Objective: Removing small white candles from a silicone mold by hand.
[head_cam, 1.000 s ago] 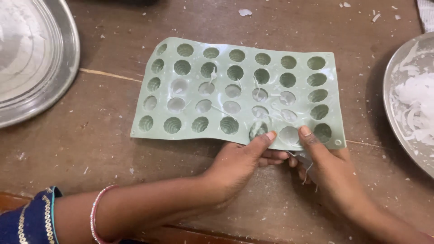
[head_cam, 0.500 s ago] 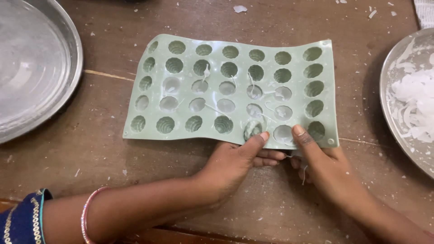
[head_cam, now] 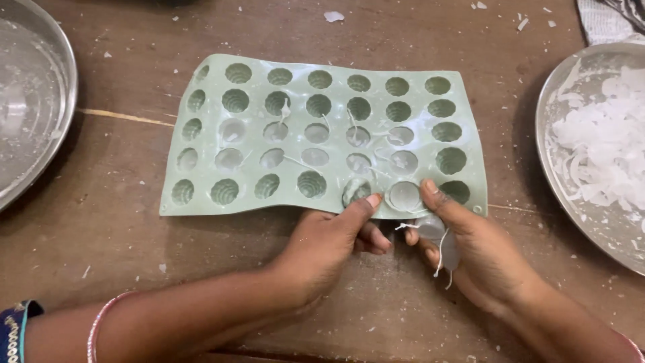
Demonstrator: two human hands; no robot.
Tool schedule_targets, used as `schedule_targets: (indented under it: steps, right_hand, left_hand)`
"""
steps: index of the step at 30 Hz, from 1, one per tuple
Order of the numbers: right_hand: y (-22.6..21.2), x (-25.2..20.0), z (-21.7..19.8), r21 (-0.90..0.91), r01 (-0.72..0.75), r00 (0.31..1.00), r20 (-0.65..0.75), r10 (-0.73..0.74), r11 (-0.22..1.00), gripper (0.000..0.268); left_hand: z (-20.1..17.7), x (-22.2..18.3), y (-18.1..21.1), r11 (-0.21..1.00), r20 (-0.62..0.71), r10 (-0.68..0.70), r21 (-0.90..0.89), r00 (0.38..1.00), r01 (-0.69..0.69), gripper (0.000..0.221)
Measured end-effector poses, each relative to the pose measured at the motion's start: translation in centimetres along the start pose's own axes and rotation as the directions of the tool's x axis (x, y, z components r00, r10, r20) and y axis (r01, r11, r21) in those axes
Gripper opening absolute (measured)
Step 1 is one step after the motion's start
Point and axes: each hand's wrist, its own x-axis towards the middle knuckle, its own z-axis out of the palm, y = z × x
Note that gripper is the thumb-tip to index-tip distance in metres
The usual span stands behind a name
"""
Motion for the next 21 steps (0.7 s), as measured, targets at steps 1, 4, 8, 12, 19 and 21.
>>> schedule_targets:
  steps: [1,4,8,12,19,21]
  right_hand:
    - [-0.1,0.0,0.2,0.003,0.004,1.0,0.004,-0.004,1.0,0.038]
    - [-0.2,0.1,0.4,0.07,-0.036,0.999,-0.025,0.038,0.997,0.039]
    - [1.2,0.8,-1.2,0.138,-0.045,0.998,0.054,0.038,0.989,0.036]
    - [1.8,1.6,-2.1,0.227,-0.039,0.983,0.183,-0.004,0.973,0.027]
    - [1.2,1.0,-1.9,0.134,0.002,0.969,0.245,-0.035,0.991,0.033]
    - [-0.2,-0.4,0.6,-0.133,0.026,0.999,0.029,-0.022,0.991,0.032]
  left_hand:
    - [0.0,-0.2,0.3,1.0,-0.003,0.004,0.004,1.0,-0.004,0.038]
    - [-0.2,-0.5,1.0,0.998,0.006,0.007,0.055,1.0,-0.007,0.039]
    - [-0.2,-0.5,0.6,0.999,0.056,0.012,0.032,0.998,-0.014,0.041]
    - [-0.4,-0.1,1.2,1.0,0.096,0.004,0.029,0.995,-0.007,0.038]
    - [-0.8,0.3,1.4,0.999,0.119,-0.034,0.006,0.992,0.034,0.039]
    - [-1.0,0.2,1.1,1.0,0.128,0.004,-0.023,0.992,-0.001,0.04]
